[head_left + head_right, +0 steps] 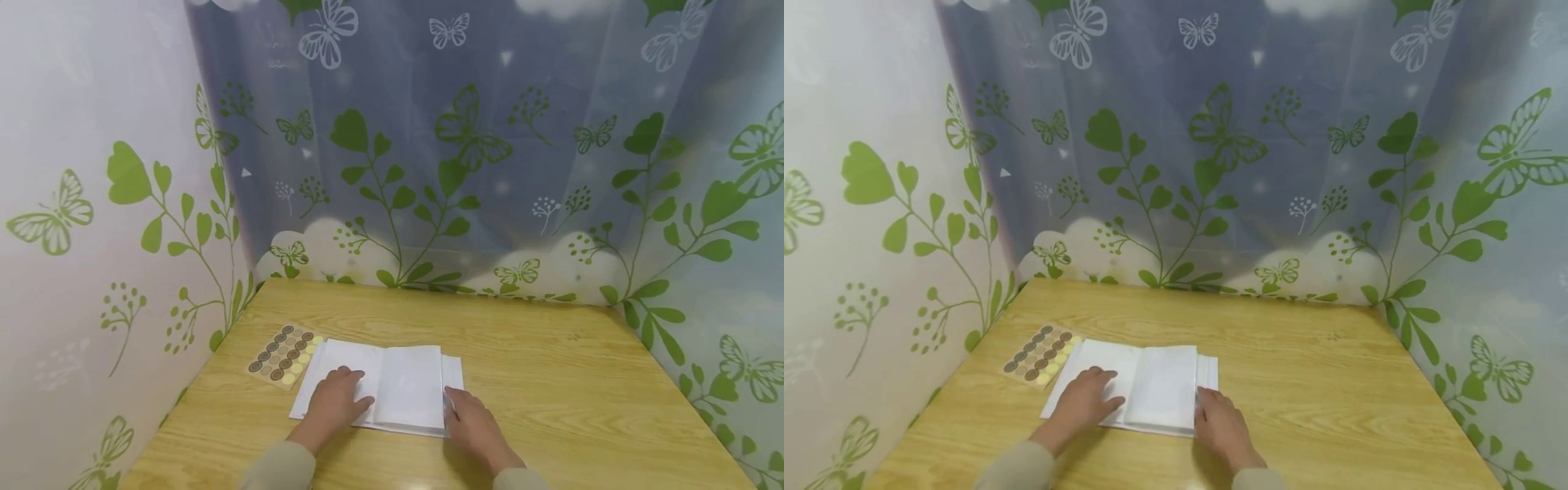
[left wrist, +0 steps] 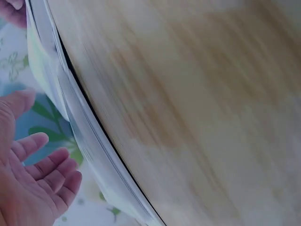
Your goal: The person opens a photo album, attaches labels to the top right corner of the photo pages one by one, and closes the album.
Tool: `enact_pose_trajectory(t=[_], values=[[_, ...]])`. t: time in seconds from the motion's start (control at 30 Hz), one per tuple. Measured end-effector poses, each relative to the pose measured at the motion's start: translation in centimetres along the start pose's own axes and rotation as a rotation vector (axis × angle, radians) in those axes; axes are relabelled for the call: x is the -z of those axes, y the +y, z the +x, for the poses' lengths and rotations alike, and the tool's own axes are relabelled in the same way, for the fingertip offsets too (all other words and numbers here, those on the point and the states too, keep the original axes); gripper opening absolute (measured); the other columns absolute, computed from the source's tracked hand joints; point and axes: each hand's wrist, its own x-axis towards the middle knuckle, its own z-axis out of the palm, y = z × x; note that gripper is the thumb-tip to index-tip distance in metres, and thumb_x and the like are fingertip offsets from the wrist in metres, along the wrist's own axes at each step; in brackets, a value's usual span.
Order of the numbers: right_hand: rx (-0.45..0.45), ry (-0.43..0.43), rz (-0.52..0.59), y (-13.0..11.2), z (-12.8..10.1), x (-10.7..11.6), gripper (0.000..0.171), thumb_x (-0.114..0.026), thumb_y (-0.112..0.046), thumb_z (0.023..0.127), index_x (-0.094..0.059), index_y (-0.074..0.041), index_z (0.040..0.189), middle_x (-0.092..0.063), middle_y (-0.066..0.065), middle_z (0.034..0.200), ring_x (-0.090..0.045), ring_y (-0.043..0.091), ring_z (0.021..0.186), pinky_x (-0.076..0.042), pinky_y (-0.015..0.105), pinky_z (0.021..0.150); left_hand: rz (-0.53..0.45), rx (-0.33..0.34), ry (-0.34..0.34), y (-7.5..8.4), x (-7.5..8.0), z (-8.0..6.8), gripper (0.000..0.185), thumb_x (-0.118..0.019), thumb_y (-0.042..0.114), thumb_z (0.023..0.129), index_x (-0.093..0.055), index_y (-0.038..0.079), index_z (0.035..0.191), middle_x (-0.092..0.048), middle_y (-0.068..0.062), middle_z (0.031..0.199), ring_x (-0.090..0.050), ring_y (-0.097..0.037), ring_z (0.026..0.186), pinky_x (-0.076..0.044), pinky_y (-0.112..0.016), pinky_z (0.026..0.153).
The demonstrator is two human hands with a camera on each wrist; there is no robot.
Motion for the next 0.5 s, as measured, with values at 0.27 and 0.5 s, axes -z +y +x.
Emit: enact_pose_trajectory(t=[0.27,0.5], values=[[0.029,0.011,-0.032,0.3,0.1,0.1,0.038,-0.052,-0.011,0.100,-0.056,0.002,0.135,-0.054,0.023,0.137,-0.045,0.043,0.131,-0.034,0.058,0.110,0.019,-0.150,-0.053,2.9,-1.5,0.6,0.065,-0.074,0.047,0.086,-0.061,0.001,0.129,-0.060,-0.017,0.122,-0.057,-0.034,0.113,-0.048,-0.049,0.097],[0.046,0.017,-0.041,0.3,0.0,0.2,0.037,-0.055,-0.010,0.098,-0.058,0.002,0.133,-0.056,0.024,0.135,-0.047,0.043,0.129,-0.036,0.058,0.108,0.083,-0.275,-0.054,4.5,-3.1,0.3,0.073,-0.080,0.052,0.078,-0.061,0.004,0.130,-0.056,-0.017,0.129,-0.054,-0.034,0.121,-0.048,-0.045,0.100]])
